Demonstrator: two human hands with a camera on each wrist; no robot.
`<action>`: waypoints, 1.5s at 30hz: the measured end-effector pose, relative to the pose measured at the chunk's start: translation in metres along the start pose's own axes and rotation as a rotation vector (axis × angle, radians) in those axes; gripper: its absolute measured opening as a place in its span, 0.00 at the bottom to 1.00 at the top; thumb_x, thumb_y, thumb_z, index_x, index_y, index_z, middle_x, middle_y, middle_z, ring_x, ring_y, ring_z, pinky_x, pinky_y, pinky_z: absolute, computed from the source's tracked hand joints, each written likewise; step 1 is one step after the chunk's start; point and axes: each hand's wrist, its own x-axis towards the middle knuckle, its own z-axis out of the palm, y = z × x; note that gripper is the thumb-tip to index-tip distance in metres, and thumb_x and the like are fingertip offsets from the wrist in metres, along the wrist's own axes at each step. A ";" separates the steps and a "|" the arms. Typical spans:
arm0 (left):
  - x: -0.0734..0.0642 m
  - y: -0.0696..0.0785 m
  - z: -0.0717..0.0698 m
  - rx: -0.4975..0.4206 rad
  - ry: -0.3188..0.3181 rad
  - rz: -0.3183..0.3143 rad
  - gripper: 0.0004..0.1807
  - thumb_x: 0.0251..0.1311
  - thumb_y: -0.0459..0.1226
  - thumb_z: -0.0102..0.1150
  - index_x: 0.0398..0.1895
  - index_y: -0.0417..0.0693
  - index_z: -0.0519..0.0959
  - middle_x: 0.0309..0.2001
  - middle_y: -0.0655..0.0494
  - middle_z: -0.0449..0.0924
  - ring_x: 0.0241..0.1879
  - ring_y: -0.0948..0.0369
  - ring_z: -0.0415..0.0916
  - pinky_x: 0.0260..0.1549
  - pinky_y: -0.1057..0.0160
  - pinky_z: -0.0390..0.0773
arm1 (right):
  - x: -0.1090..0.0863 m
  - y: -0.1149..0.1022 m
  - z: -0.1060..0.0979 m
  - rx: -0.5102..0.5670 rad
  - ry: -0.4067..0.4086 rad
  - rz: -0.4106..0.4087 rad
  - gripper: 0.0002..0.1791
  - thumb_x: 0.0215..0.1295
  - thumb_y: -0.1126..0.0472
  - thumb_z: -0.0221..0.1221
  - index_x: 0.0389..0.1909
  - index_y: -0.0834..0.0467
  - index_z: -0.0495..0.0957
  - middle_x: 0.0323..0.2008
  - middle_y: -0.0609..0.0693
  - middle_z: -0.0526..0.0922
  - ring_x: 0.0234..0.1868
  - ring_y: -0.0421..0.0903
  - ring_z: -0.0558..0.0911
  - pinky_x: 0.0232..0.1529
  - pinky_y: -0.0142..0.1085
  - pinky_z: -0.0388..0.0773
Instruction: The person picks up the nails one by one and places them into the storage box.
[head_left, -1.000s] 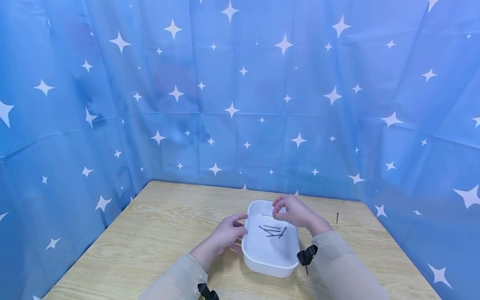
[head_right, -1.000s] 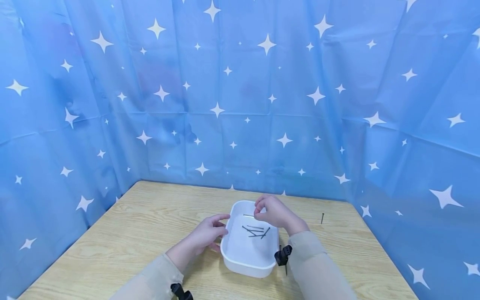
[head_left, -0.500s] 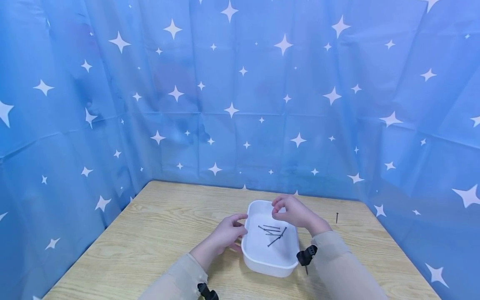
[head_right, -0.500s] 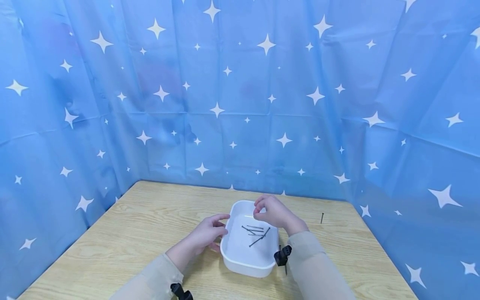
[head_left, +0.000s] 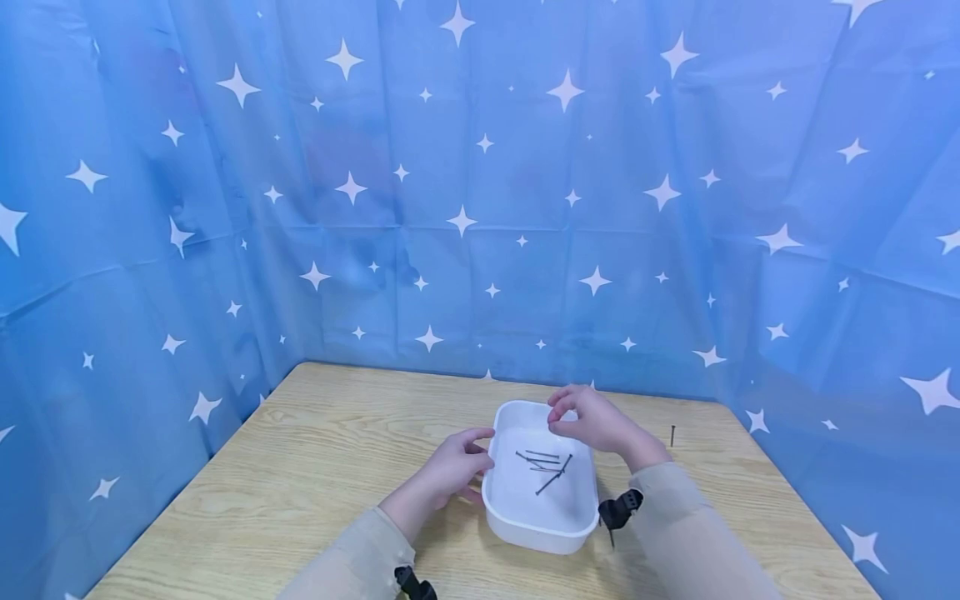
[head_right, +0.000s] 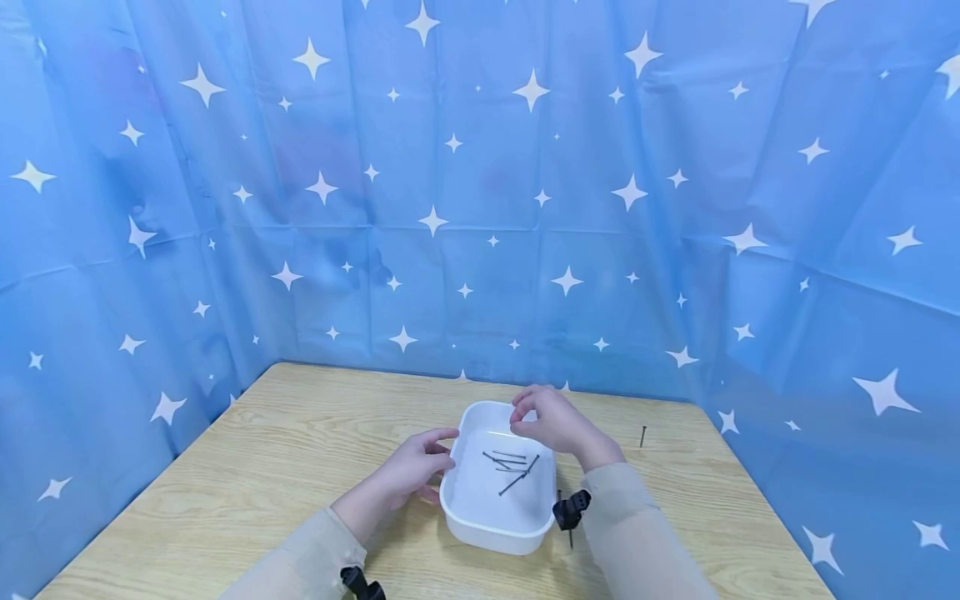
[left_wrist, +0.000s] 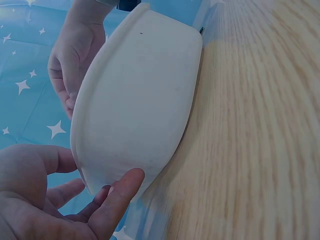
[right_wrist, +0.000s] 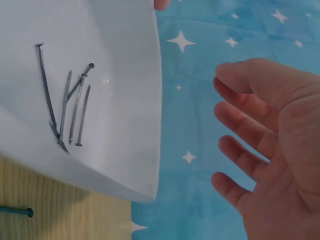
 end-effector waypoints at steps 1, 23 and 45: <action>0.000 0.000 0.000 0.001 0.001 -0.001 0.35 0.62 0.31 0.59 0.74 0.44 0.67 0.52 0.37 0.77 0.42 0.46 0.82 0.26 0.49 0.89 | -0.001 0.000 -0.002 -0.001 0.002 -0.012 0.06 0.67 0.56 0.68 0.36 0.54 0.88 0.58 0.53 0.79 0.66 0.61 0.71 0.64 0.61 0.73; 0.000 0.001 0.000 0.007 0.004 -0.007 0.35 0.62 0.31 0.59 0.75 0.44 0.67 0.52 0.38 0.76 0.42 0.46 0.81 0.26 0.48 0.89 | -0.033 -0.002 -0.033 -0.001 0.140 -0.025 0.07 0.67 0.56 0.67 0.43 0.50 0.86 0.63 0.56 0.75 0.68 0.64 0.66 0.60 0.66 0.73; 0.000 0.000 0.001 -0.008 0.006 0.005 0.36 0.61 0.30 0.59 0.75 0.43 0.66 0.52 0.36 0.76 0.41 0.45 0.81 0.26 0.48 0.89 | -0.068 0.029 -0.051 -0.036 0.224 -0.049 0.22 0.66 0.47 0.67 0.55 0.55 0.81 0.63 0.58 0.75 0.64 0.61 0.69 0.50 0.55 0.76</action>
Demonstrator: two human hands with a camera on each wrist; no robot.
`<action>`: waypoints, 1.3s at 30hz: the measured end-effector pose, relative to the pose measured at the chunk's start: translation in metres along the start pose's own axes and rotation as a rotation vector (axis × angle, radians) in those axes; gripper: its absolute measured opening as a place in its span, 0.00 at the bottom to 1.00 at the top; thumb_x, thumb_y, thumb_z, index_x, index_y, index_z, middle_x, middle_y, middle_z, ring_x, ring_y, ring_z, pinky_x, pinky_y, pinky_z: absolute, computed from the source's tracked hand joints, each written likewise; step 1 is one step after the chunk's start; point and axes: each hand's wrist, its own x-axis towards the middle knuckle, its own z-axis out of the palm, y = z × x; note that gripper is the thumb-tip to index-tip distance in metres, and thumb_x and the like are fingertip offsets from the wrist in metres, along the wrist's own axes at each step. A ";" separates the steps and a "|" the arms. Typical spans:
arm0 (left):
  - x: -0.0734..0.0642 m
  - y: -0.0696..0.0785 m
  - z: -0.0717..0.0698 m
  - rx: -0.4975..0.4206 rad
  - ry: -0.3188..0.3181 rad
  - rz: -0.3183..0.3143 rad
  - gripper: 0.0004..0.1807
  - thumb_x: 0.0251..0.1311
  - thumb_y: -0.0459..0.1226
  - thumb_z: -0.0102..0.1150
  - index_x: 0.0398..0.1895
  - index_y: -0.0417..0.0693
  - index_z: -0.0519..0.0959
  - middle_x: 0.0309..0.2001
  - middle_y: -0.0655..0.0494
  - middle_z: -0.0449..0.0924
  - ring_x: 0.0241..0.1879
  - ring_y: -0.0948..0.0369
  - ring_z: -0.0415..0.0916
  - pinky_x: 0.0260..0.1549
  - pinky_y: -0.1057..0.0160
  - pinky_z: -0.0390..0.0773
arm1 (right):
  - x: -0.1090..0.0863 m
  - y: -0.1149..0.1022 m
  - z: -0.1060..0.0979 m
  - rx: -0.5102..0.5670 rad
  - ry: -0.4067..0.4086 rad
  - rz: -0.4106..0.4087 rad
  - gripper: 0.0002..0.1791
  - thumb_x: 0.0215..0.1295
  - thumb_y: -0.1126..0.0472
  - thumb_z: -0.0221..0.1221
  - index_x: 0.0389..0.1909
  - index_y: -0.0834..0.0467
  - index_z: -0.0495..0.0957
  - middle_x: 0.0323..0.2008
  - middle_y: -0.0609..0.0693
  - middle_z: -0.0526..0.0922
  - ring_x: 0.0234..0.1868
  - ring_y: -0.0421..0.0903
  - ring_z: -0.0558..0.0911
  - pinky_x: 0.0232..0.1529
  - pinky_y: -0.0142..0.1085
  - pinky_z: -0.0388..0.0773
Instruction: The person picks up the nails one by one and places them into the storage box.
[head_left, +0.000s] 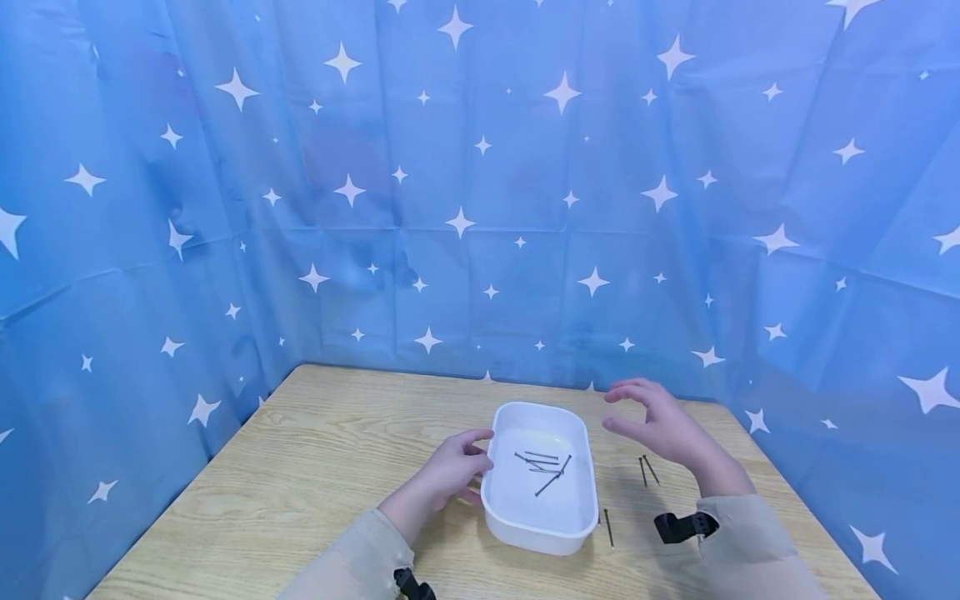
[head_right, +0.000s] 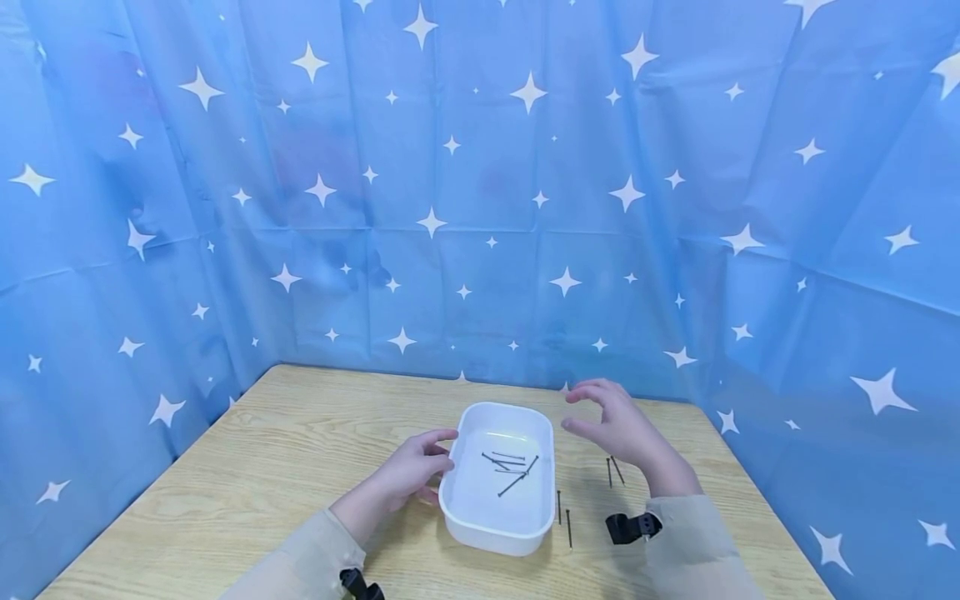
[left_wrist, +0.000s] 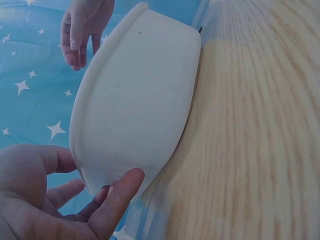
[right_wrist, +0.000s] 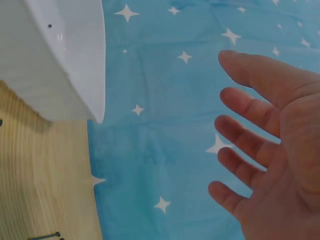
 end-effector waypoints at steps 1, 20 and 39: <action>0.000 0.000 0.000 0.000 -0.001 -0.001 0.36 0.61 0.30 0.59 0.75 0.43 0.66 0.52 0.36 0.76 0.41 0.45 0.81 0.26 0.48 0.89 | -0.002 0.001 0.000 0.002 0.000 0.000 0.23 0.66 0.47 0.67 0.56 0.55 0.81 0.63 0.58 0.75 0.64 0.61 0.69 0.51 0.57 0.76; -0.002 0.001 0.001 0.008 0.003 0.003 0.35 0.62 0.31 0.59 0.75 0.42 0.66 0.52 0.36 0.76 0.42 0.45 0.81 0.26 0.48 0.89 | -0.027 0.024 0.013 0.018 -0.037 0.051 0.32 0.64 0.44 0.68 0.61 0.61 0.78 0.67 0.64 0.72 0.67 0.70 0.68 0.59 0.71 0.70; 0.001 -0.001 0.000 0.025 0.006 -0.008 0.35 0.62 0.31 0.59 0.75 0.44 0.67 0.53 0.37 0.76 0.42 0.46 0.81 0.26 0.49 0.89 | -0.041 0.037 0.036 0.029 -0.085 0.076 0.34 0.60 0.46 0.72 0.60 0.65 0.78 0.64 0.67 0.73 0.64 0.71 0.71 0.61 0.68 0.71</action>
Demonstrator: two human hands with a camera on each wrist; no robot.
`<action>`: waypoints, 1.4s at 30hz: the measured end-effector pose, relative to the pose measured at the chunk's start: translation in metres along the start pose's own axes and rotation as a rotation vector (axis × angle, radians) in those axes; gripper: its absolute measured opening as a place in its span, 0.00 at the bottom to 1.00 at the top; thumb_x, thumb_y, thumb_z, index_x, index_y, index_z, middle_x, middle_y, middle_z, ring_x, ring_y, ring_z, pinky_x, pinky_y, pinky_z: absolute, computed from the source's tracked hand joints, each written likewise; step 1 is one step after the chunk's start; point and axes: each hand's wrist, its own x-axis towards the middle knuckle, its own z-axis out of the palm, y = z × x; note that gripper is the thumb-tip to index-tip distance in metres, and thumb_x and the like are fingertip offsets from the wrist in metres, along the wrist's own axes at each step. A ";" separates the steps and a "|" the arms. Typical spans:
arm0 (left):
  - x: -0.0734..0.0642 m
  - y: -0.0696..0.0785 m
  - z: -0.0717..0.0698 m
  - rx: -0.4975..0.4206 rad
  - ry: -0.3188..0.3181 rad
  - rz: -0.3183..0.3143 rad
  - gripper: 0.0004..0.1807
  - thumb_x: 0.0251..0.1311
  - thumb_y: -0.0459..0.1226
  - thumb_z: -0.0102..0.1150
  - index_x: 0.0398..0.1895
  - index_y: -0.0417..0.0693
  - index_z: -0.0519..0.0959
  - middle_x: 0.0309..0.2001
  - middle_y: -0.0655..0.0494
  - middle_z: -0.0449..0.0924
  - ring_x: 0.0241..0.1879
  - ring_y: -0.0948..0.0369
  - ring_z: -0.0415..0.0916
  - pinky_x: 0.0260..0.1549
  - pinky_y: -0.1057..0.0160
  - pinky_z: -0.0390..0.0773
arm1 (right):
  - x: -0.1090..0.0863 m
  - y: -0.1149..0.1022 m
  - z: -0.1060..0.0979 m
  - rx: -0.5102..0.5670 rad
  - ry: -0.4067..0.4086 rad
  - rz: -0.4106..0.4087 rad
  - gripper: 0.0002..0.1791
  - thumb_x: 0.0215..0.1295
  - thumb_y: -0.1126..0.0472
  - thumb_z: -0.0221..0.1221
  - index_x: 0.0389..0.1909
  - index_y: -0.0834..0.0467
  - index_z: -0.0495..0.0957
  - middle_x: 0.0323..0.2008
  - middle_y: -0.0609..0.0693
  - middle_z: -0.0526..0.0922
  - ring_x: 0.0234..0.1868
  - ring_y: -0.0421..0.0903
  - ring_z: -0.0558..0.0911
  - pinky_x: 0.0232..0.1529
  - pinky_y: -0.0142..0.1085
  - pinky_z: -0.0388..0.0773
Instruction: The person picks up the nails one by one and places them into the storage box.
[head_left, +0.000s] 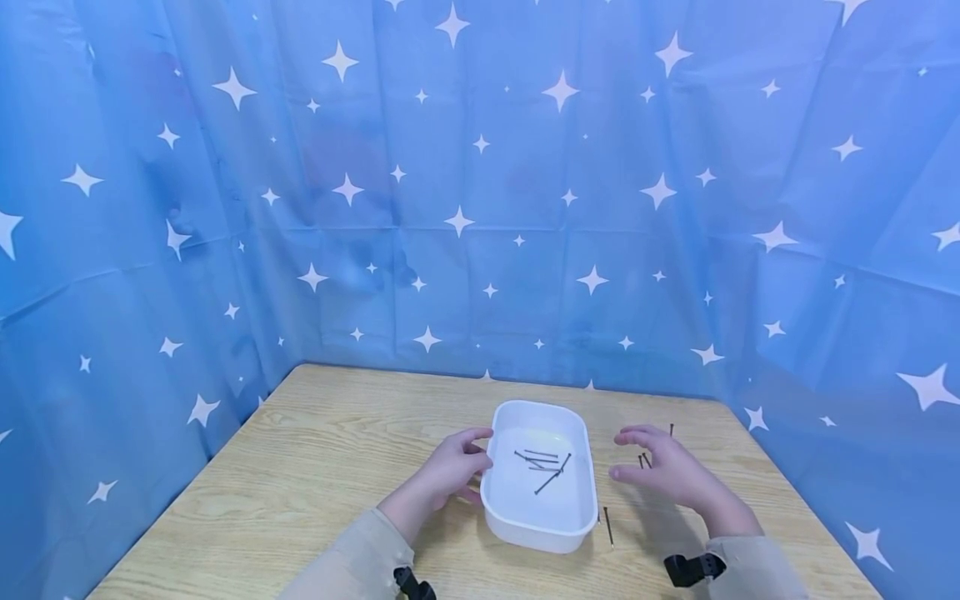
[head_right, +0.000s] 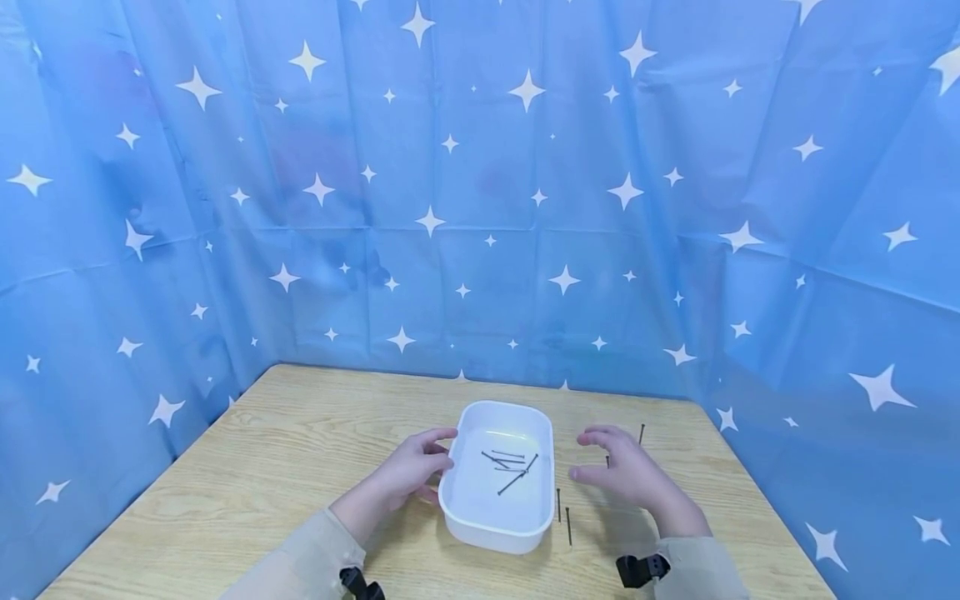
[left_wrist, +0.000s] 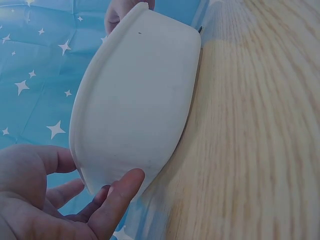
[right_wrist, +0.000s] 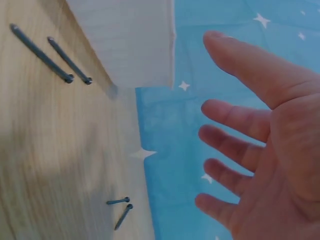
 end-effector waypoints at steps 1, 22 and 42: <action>0.000 0.000 0.000 0.000 0.001 0.001 0.35 0.62 0.31 0.59 0.75 0.44 0.67 0.52 0.37 0.76 0.42 0.46 0.80 0.26 0.49 0.89 | 0.000 0.000 0.001 -0.004 -0.003 -0.002 0.35 0.59 0.46 0.72 0.60 0.65 0.78 0.64 0.67 0.74 0.64 0.71 0.71 0.62 0.68 0.71; 0.001 -0.002 0.000 -0.002 0.001 0.003 0.36 0.61 0.31 0.59 0.75 0.43 0.66 0.53 0.37 0.76 0.42 0.46 0.81 0.25 0.48 0.89 | -0.014 0.008 0.018 -0.035 -0.052 0.044 0.42 0.54 0.45 0.75 0.61 0.71 0.75 0.64 0.71 0.71 0.66 0.74 0.64 0.63 0.72 0.64; 0.003 -0.003 -0.001 -0.010 -0.004 0.002 0.36 0.61 0.31 0.60 0.75 0.44 0.67 0.52 0.37 0.76 0.42 0.46 0.81 0.25 0.48 0.89 | -0.015 0.011 0.030 -0.081 -0.153 0.094 0.45 0.52 0.43 0.75 0.61 0.72 0.75 0.63 0.73 0.72 0.67 0.76 0.63 0.66 0.72 0.59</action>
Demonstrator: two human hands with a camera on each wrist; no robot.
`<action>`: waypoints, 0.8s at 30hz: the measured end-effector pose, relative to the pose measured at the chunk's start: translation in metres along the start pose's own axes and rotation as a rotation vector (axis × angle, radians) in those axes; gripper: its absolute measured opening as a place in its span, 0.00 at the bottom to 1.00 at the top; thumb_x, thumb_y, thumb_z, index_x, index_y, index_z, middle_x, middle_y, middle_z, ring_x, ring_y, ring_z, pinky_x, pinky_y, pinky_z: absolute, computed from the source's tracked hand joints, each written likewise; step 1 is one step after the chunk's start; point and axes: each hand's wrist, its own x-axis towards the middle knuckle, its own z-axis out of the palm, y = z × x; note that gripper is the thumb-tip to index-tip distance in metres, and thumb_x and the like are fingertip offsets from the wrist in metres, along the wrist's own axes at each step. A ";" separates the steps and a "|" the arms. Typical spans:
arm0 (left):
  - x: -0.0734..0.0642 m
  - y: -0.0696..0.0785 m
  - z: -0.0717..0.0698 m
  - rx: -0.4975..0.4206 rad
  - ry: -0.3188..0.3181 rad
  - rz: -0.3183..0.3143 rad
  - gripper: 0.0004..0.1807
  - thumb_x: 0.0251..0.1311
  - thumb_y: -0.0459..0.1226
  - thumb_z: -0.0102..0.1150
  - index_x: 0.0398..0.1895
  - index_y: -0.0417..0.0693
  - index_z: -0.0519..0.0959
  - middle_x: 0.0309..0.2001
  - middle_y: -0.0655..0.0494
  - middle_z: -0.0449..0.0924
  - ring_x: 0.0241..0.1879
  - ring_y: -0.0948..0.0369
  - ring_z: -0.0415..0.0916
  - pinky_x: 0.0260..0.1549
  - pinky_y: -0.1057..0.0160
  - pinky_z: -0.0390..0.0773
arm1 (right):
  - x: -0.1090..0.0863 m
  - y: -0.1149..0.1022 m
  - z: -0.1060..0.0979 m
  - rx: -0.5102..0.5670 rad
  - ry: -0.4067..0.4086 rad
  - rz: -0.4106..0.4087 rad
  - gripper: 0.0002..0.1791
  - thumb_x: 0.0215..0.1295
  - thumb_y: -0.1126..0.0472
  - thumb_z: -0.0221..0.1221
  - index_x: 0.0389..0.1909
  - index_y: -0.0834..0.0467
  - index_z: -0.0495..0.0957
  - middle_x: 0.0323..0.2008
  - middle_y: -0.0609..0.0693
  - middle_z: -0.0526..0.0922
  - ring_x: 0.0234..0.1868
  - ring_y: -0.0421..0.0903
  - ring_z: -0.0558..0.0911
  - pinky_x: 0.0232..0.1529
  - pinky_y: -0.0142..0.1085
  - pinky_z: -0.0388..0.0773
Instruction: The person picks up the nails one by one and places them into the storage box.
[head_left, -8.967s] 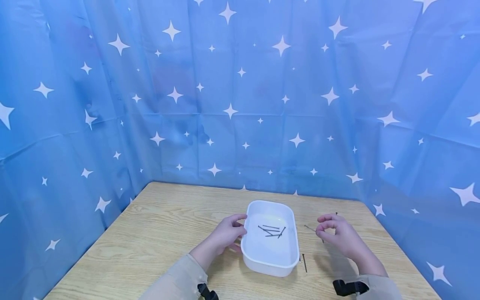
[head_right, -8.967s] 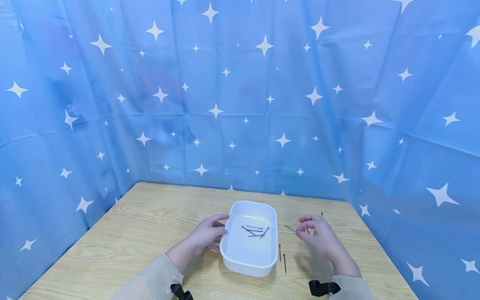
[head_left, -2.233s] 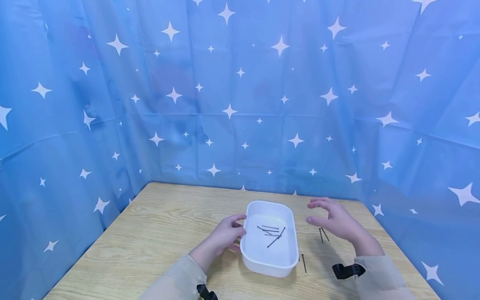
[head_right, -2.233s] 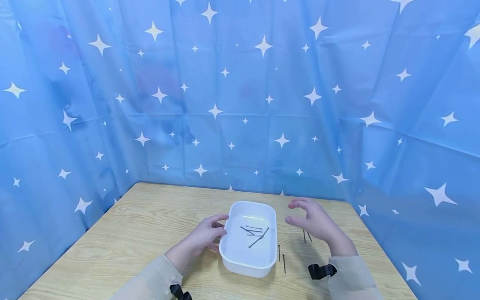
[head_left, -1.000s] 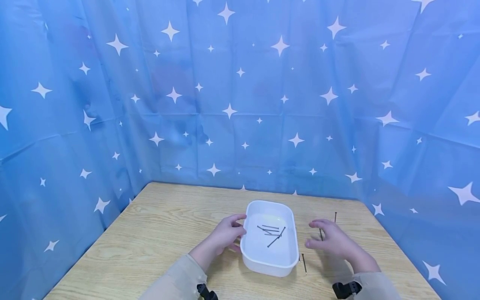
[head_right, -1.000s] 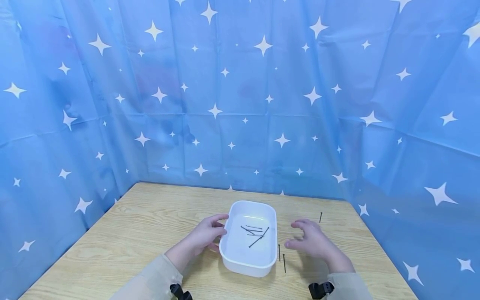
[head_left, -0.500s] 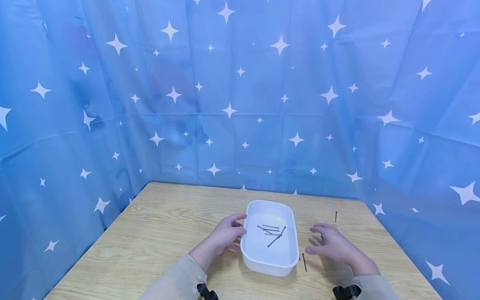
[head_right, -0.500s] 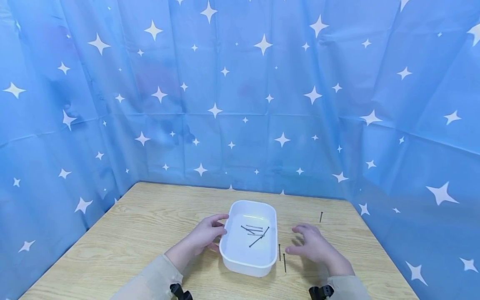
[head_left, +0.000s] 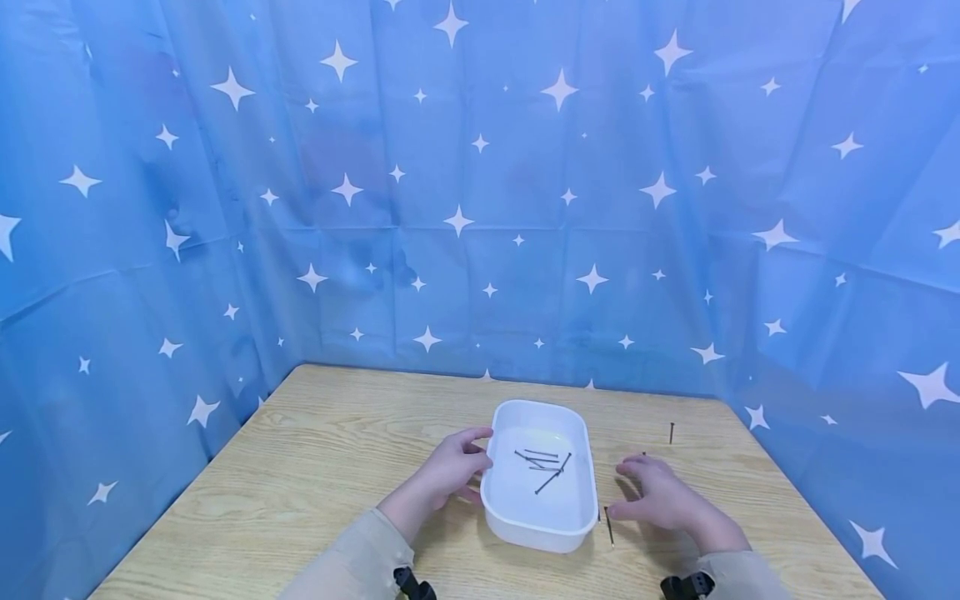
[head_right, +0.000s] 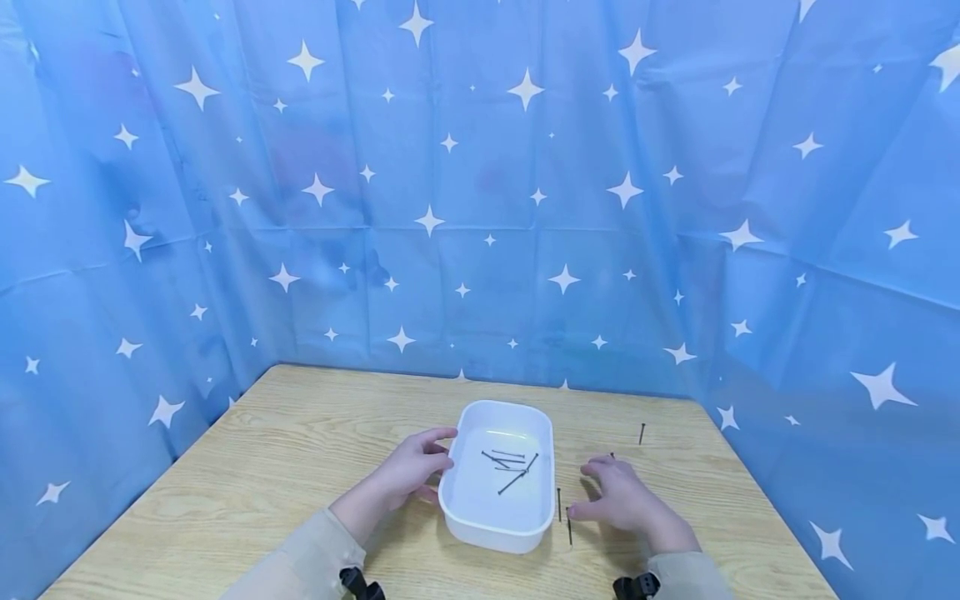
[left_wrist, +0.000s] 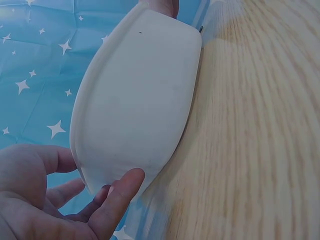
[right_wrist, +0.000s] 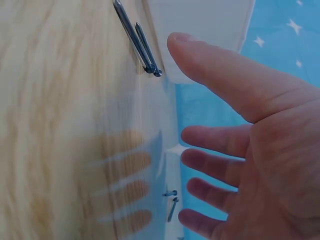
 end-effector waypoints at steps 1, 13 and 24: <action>0.000 0.000 0.000 0.002 0.001 -0.001 0.35 0.61 0.31 0.60 0.75 0.44 0.67 0.52 0.37 0.76 0.42 0.46 0.81 0.25 0.48 0.89 | 0.000 0.000 0.001 0.006 -0.006 0.008 0.45 0.52 0.43 0.75 0.61 0.72 0.75 0.64 0.72 0.71 0.67 0.76 0.63 0.66 0.71 0.59; -0.002 0.002 0.001 0.003 0.001 -0.008 0.34 0.63 0.31 0.59 0.75 0.44 0.67 0.53 0.36 0.75 0.43 0.45 0.80 0.26 0.48 0.89 | 0.002 0.002 0.006 0.004 -0.056 0.030 0.40 0.51 0.45 0.76 0.58 0.70 0.79 0.63 0.72 0.71 0.65 0.77 0.64 0.65 0.71 0.61; -0.002 0.002 0.000 0.000 0.000 -0.006 0.35 0.62 0.31 0.60 0.75 0.44 0.67 0.53 0.36 0.75 0.42 0.46 0.80 0.27 0.48 0.89 | 0.002 0.006 0.006 0.000 -0.062 0.044 0.40 0.52 0.46 0.75 0.59 0.69 0.78 0.65 0.72 0.70 0.67 0.77 0.62 0.67 0.71 0.59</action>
